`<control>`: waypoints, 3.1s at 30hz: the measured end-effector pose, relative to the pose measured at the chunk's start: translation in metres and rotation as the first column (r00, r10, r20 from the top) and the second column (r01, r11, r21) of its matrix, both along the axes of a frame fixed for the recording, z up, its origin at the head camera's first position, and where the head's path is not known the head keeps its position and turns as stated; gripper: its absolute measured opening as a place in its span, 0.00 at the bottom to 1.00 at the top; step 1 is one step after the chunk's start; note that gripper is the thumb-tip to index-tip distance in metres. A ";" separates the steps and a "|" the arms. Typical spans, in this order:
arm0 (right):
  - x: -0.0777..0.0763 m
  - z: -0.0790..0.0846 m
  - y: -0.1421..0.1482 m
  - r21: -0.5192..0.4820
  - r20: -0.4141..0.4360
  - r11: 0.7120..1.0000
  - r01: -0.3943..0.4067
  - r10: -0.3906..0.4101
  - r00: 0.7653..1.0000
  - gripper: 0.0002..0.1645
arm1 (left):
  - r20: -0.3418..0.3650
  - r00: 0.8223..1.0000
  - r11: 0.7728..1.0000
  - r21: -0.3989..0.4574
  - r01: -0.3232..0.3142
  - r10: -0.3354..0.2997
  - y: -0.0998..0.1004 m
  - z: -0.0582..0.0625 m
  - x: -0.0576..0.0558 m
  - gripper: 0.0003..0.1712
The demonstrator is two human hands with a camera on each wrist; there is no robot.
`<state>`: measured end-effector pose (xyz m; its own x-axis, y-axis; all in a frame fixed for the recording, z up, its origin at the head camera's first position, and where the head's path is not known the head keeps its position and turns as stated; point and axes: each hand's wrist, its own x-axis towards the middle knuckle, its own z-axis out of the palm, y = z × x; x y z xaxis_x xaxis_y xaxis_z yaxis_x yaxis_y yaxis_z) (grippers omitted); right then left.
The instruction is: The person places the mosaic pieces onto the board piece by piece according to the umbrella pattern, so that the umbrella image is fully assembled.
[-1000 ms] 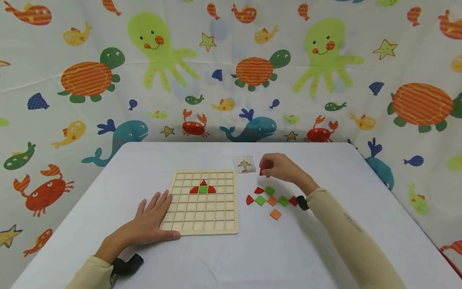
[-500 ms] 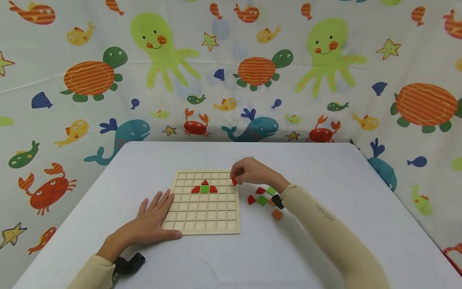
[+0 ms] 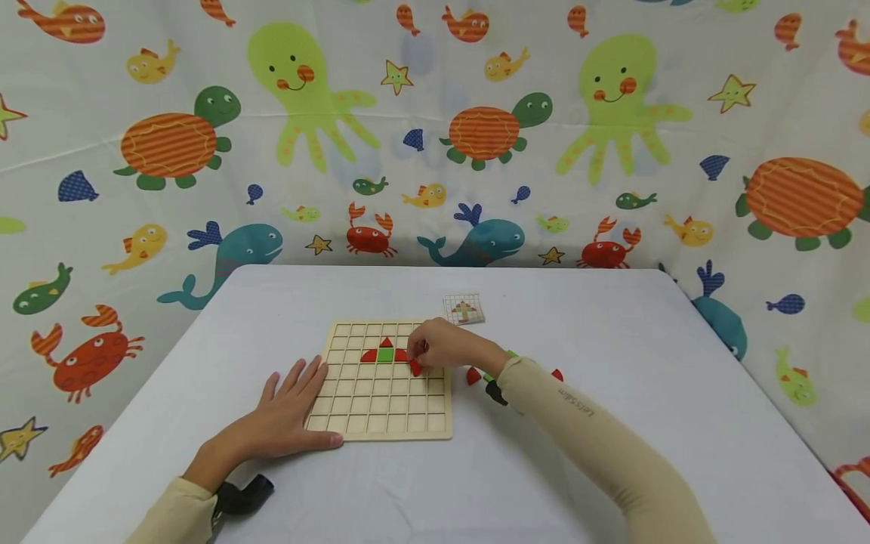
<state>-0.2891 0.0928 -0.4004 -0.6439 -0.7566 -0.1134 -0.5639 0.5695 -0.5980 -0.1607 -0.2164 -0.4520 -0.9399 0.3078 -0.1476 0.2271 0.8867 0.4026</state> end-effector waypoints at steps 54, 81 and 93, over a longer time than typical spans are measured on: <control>0.012 -0.007 0.000 0.033 -0.134 0.993 -0.114 0.118 0.984 0.10 | 0.006 1.000 1.000 -0.007 0.000 0.000 0.002 0.002 -0.004 0.79; 0.014 0.009 0.075 0.002 -0.029 0.983 0.183 -0.183 0.983 0.38 | 0.016 1.000 1.000 0.009 0.011 -0.011 0.002 0.002 -0.004 0.79; 0.010 0.006 0.128 0.046 -0.016 0.966 0.256 -0.255 0.967 0.33 | 0.002 1.000 1.000 0.010 0.008 -0.008 -0.001 0.002 -0.004 0.80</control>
